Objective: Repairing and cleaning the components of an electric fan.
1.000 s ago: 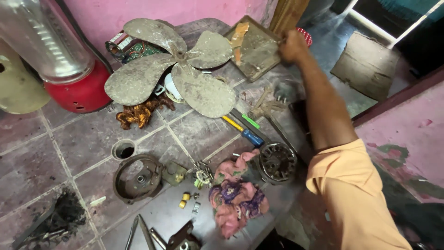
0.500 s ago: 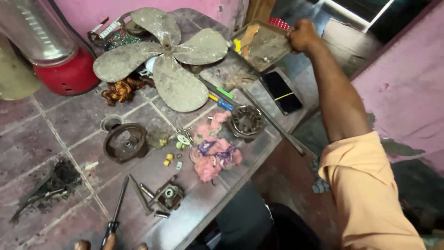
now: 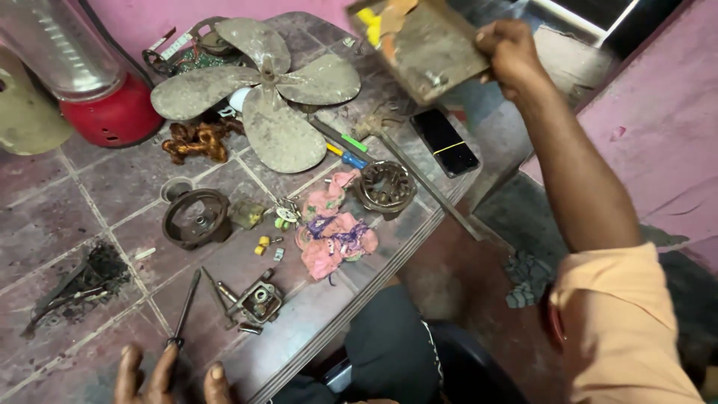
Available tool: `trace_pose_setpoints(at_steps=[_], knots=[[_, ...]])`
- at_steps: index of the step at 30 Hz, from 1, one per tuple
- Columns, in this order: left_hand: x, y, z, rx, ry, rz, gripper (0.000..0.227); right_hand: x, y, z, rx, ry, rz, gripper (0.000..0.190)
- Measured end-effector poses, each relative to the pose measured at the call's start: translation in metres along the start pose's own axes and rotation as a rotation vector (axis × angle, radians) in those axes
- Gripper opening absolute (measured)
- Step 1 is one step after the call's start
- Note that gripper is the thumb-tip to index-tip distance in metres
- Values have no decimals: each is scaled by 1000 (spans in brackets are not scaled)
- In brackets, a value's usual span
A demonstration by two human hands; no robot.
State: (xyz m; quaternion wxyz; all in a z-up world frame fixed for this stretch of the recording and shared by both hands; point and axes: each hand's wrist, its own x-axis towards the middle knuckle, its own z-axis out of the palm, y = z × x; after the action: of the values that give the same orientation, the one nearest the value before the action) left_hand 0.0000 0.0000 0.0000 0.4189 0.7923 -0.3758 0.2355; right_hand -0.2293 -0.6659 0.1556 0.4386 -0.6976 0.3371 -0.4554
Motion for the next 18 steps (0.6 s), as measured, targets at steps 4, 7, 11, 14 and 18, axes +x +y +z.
trace_pose_setpoints(at_steps=[4, 7, 11, 14, 18], knots=[[58, 58, 7, -468, -211, -19, 51, -72, -60, 46, 21, -271, 122, 13], [90, 115, 24, -897, -457, -373, 67, -140, -80, 101, 242, -367, 213, 13], [91, 113, 42, -1258, -744, -610, 82, -216, -109, 148, 333, -487, 283, 20], [83, 99, 39, -1456, -457, -907, 88, -245, -118, 165, 471, -659, 330, 26], [82, -45, 50, -1325, -466, -629, 94, -214, -116, 174, 433, -995, 162, 34]])
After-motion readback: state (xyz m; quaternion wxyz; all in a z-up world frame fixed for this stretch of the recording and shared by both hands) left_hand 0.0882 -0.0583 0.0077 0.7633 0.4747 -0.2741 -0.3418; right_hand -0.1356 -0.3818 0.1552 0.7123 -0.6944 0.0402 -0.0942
